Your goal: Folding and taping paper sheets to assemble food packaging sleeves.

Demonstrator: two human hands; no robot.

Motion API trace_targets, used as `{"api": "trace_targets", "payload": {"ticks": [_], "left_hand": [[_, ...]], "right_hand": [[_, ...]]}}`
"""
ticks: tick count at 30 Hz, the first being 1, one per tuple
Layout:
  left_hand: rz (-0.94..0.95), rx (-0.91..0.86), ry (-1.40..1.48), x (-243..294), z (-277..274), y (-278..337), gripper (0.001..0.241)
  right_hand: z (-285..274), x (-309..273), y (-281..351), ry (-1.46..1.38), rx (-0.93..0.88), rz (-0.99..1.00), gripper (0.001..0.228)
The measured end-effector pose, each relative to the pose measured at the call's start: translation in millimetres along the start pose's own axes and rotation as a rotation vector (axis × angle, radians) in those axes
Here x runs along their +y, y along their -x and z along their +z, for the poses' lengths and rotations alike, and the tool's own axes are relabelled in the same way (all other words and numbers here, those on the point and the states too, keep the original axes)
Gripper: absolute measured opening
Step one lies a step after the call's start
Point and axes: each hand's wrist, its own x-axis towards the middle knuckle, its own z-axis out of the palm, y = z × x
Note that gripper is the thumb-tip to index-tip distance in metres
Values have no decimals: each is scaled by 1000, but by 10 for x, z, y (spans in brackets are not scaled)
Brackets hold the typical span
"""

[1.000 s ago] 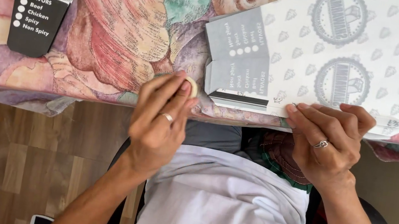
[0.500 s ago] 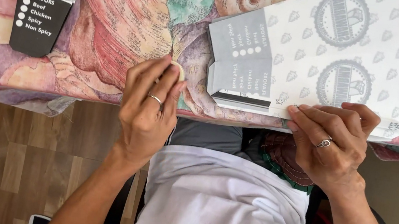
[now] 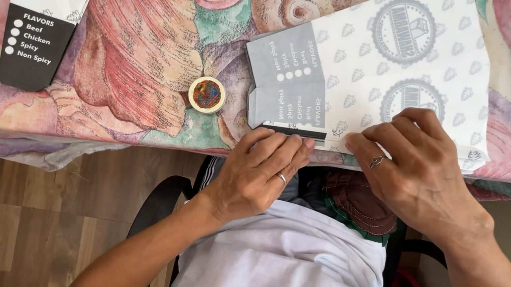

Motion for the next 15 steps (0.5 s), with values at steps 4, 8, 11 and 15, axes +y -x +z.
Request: {"api": "trace_targets", "payload": {"ticks": [4, 8, 11, 15], "left_hand": [[26, -139, -83, -11, 6, 208, 29], [50, -147, -124, -10, 61, 313, 32], [45, -122, -107, -1, 42, 268, 31], [3, -150, -87, 24, 1, 228, 29]], "right_hand": [[12, 37, -27, 23, -13, -51, 9], [35, 60, -58, 29, -34, -55, 8], [43, 85, -105, 82, -15, -91, 11], [9, 126, -117, 57, -55, -125, 8]]}}
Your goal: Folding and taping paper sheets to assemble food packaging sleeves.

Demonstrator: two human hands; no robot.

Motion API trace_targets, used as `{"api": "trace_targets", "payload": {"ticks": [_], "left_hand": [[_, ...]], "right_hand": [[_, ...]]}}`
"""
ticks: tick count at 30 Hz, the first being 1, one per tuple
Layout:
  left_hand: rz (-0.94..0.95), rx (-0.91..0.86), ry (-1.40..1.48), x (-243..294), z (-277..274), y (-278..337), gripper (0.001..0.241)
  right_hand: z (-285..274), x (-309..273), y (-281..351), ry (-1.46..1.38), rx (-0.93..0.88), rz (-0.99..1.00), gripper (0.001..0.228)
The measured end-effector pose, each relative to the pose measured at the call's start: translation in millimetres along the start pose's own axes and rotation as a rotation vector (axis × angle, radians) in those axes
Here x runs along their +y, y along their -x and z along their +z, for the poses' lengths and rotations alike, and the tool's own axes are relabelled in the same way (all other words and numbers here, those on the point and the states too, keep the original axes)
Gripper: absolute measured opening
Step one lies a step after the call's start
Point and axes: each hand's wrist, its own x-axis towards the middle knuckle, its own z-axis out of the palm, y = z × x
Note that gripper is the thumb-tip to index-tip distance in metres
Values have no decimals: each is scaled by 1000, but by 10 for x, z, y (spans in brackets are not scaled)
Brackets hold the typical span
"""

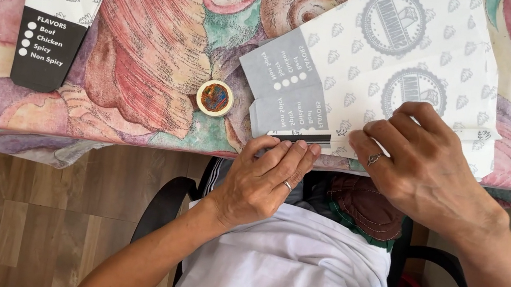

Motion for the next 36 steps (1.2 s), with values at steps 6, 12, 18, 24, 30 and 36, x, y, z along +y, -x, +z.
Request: {"api": "trace_targets", "payload": {"ticks": [6, 12, 18, 24, 30, 36], "left_hand": [[-20, -84, -79, 32, -57, 25, 37], [-5, -157, -90, -19, -80, 60, 39], [5, -149, -69, -25, -57, 64, 36], [30, -137, -132, 9, -69, 4, 32], [-39, -152, -92, 13, -58, -16, 33], [2, -98, -107, 28, -38, -10, 32]], "right_hand": [[27, 62, 38, -51, 2, -30, 17], [28, 25, 60, -152, -1, 39, 5], [6, -14, 59, -149, -11, 65, 6], [3, 30, 50, -150, -6, 41, 10], [-6, 39, 17, -145, -10, 25, 12], [27, 76, 33, -163, 5, 21, 6]]}}
